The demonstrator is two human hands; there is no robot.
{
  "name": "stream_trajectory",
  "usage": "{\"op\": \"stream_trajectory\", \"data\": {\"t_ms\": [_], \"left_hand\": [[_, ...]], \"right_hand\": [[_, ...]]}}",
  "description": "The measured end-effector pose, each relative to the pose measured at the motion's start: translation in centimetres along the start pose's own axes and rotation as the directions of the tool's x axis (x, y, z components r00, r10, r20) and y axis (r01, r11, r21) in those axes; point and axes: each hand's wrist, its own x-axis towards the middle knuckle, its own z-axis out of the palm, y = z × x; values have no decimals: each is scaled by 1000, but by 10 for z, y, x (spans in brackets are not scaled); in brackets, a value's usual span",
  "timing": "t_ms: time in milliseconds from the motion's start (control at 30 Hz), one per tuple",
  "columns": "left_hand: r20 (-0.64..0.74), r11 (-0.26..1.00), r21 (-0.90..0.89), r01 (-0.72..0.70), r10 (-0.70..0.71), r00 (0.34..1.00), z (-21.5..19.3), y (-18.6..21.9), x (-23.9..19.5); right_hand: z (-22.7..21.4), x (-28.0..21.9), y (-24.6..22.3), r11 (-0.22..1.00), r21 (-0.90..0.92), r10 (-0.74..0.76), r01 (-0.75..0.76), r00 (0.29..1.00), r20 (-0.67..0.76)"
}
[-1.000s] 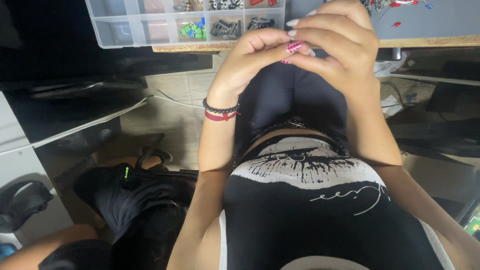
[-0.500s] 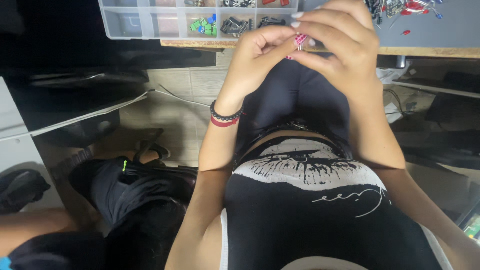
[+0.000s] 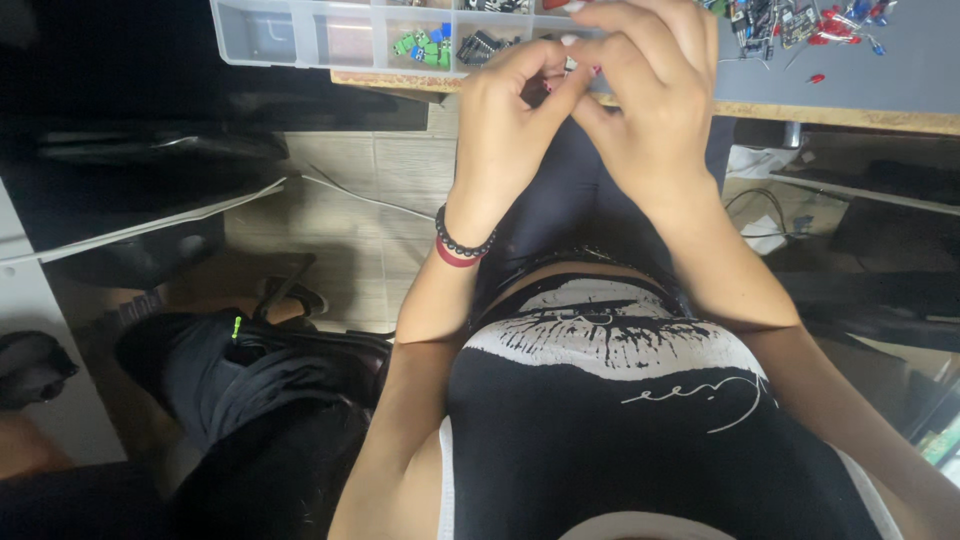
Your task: The person sits on the floor and assembles small electronic components by hand. They pick up parts from a compartmentalized storage box and the table, connecting them together to form a small circuit or device.
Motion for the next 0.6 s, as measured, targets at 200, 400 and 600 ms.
{"op": "stream_trajectory", "data": {"t_ms": [200, 400, 600], "left_hand": [[-109, 999, -41, -14, 10, 994, -3, -5, -5], [-83, 999, -51, -11, 7, 996, -15, -16, -6], [-218, 999, -4, 54, -54, 974, -30, -23, 9]], "right_hand": [[6, 2, -5, 999, -35, 24, -25, 1000, -11], [-3, 6, -5, 986, 151, 69, -76, 996, 54], [-18, -11, 13, 979, 143, 144, -146, 989, 24]]}}
